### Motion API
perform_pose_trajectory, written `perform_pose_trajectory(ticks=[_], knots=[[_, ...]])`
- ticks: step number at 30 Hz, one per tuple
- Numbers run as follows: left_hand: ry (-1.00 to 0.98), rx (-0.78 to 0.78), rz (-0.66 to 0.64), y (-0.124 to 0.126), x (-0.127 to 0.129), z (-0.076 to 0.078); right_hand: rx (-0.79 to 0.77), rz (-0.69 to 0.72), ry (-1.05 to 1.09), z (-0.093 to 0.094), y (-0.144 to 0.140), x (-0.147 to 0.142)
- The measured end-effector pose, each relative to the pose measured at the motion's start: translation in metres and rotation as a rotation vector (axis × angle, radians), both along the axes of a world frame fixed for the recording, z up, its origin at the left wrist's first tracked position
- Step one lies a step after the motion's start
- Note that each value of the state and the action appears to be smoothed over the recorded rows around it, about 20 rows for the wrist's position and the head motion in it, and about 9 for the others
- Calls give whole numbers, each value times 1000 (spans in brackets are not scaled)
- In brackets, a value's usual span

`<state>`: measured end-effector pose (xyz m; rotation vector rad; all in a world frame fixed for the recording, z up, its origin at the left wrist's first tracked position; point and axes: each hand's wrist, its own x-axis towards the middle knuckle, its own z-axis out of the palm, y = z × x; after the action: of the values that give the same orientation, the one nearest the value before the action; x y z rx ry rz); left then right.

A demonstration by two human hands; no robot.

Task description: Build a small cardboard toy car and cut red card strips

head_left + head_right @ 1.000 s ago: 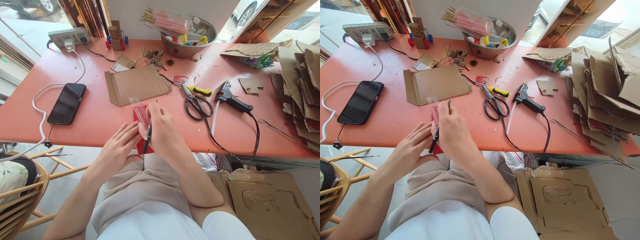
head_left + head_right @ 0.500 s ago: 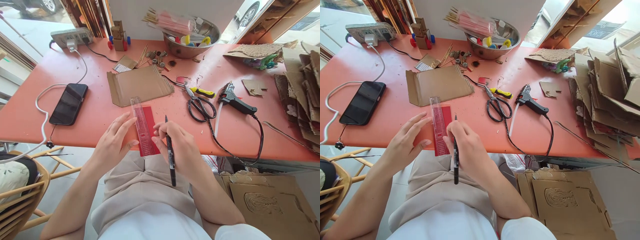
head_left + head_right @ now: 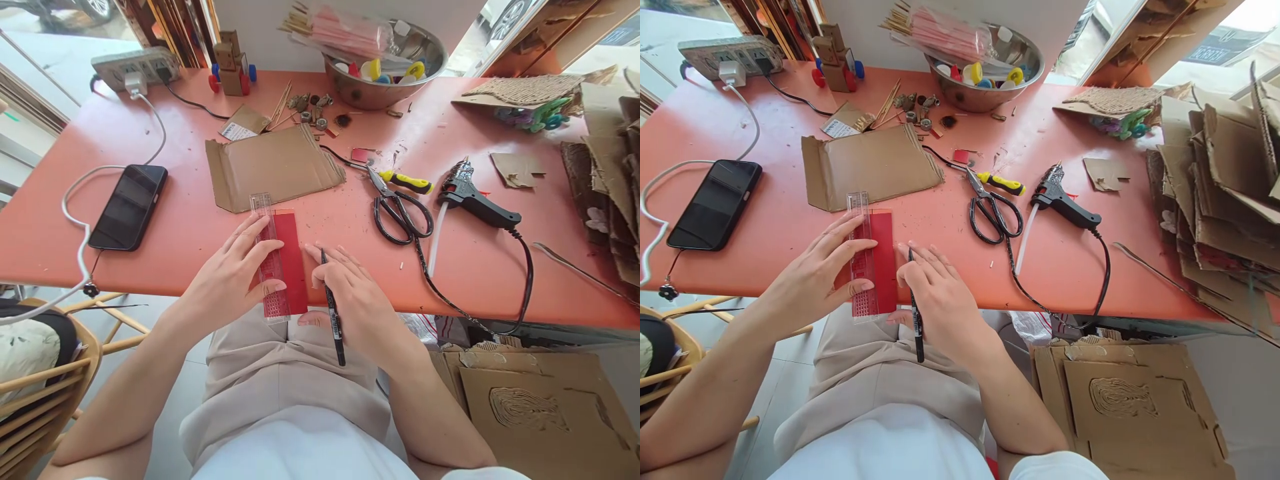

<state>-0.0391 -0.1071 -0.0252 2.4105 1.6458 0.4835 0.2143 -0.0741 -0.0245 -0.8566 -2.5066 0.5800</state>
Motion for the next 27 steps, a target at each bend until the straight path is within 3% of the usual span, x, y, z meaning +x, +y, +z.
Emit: perform_pose_trajectory(ticks=[8,27], knots=[[-54,-40,-84,5,-15,1,61,25,5,-2,-4,-6],[-53,-80,-107,8,-29,3,79,24,21,-1,-4,-7]])
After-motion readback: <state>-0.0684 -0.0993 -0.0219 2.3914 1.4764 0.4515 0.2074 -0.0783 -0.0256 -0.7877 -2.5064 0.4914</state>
